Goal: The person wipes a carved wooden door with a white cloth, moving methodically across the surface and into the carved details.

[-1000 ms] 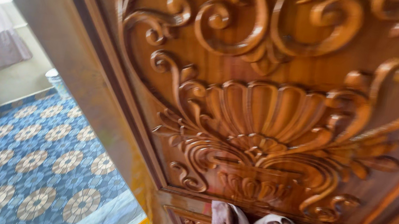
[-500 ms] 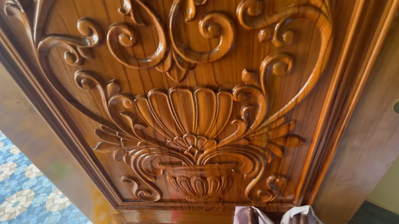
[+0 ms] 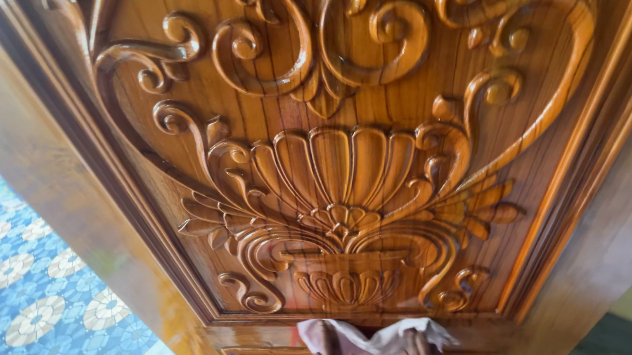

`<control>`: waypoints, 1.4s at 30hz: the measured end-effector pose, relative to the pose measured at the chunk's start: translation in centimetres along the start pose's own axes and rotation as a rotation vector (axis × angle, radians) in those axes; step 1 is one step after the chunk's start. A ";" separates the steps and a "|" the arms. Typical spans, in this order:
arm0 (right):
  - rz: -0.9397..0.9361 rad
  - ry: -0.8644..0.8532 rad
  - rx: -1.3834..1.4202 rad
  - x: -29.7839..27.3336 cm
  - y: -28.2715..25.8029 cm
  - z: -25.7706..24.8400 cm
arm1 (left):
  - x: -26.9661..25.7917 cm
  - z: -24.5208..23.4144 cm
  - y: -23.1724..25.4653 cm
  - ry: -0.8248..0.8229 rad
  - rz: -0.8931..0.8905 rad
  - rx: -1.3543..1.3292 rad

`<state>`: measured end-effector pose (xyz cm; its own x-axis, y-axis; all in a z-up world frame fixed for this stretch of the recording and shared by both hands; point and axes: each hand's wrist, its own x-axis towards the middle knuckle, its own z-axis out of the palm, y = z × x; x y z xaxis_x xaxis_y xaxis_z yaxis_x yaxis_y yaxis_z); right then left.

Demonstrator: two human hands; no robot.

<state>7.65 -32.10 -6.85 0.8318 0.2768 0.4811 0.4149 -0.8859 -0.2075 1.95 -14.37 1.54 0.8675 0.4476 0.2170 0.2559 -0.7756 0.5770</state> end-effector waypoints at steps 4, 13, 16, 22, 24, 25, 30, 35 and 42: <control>-0.122 -0.094 -0.023 0.9 -5.1 0.8 | 1.8 -2.9 -6.0 0.177 0.016 0.024; -0.448 -0.075 -0.184 4.1 -16.5 2.2 | 6.0 -7.3 -15.8 0.362 0.116 0.113; -0.456 -0.147 -0.048 4.8 -18.9 2.4 | 6.5 -8.3 -16.9 0.365 0.120 0.162; -0.426 -0.139 -0.065 4.4 -19.0 2.3 | 6.2 -9.7 -14.9 0.322 0.007 0.321; -0.404 -0.094 -0.065 3.9 -18.7 2.2 | 5.9 -10.0 -13.7 0.291 -0.037 0.343; -0.394 -0.068 -0.066 3.9 -18.3 2.1 | 5.8 -10.2 -13.1 0.282 -0.040 0.341; -0.300 -0.049 -0.012 3.6 -16.3 1.3 | 4.8 -9.2 -10.2 0.230 -0.044 0.258; -0.232 0.013 -0.007 2.7 -12.0 -0.7 | 3.0 -6.0 -7.3 0.223 0.042 0.272; 0.010 0.017 0.075 1.2 -2.2 -5.4 | -1.4 -0.3 0.7 0.041 0.193 -0.048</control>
<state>5.70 -31.84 -1.20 0.8299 0.2608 0.4932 0.4334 -0.8580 -0.2756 0.77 -15.46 1.89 0.8803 0.3112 0.3580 0.0651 -0.8268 0.5587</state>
